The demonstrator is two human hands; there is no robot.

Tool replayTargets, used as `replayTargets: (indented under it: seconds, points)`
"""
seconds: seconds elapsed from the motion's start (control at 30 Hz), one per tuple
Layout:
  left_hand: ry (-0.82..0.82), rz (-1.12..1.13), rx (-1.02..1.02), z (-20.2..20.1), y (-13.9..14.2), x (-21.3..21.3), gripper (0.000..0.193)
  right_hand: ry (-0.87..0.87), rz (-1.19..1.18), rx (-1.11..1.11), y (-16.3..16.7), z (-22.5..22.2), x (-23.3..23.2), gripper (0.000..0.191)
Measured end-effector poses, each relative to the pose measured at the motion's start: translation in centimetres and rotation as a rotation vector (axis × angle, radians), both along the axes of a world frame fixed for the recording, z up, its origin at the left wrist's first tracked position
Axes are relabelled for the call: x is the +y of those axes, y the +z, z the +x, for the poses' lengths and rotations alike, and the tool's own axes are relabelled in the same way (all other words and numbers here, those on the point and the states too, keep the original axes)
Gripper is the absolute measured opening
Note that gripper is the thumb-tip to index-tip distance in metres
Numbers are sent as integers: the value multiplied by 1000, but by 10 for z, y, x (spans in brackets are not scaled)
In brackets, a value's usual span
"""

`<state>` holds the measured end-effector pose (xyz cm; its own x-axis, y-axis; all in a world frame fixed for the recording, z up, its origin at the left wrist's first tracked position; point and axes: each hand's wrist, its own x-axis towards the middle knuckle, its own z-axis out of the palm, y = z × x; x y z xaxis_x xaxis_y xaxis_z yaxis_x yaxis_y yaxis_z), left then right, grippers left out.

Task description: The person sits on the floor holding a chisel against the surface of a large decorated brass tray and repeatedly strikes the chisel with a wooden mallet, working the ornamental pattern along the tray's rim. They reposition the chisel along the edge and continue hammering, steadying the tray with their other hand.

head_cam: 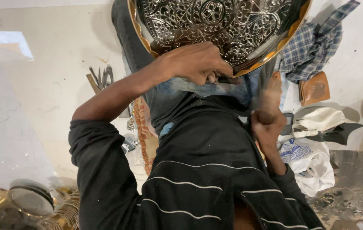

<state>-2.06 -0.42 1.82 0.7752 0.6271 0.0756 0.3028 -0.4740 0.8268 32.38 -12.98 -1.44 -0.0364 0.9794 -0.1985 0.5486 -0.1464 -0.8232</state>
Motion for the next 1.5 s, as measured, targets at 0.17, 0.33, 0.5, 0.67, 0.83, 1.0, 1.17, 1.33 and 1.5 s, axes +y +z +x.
replayTargets:
  seconds: [0.17, 0.33, 0.5, 0.67, 0.83, 1.0, 1.17, 1.33, 1.5]
  points:
    - [94, 10, -20, -4, 0, -6, 49, -29, 61, 152, 2, -5, 10, 35]
    - [123, -18, 153, -8, 2, -7, 65, 22, 15, 85, 5, -8, 16, 18]
    - [149, -59, 127, -11, -1, -13, 65, 102, -5, 138, 3, -9, 26, 17]
    - [176, -14, 44, -15, -6, -17, 62, 133, -64, 31, 3, -9, 28, 23]
    - [217, 11, 29, -18, -5, -22, 55, 107, -30, 138, 10, -15, 31, 27]
    - [254, -36, 43, -21, -3, -25, 51, 166, -146, 315, 22, -16, 39, 34]
    - [248, -49, 16, -24, 0, -25, 52, 252, -34, 44, 15, -16, 39, 46]
    - [296, -85, -131, -23, 5, -26, 47, 207, -52, -93, 3, -14, 39, 29]
    - [286, -113, 13, -24, 9, -25, 46, 128, -19, 210, 0, -18, 38, 22]
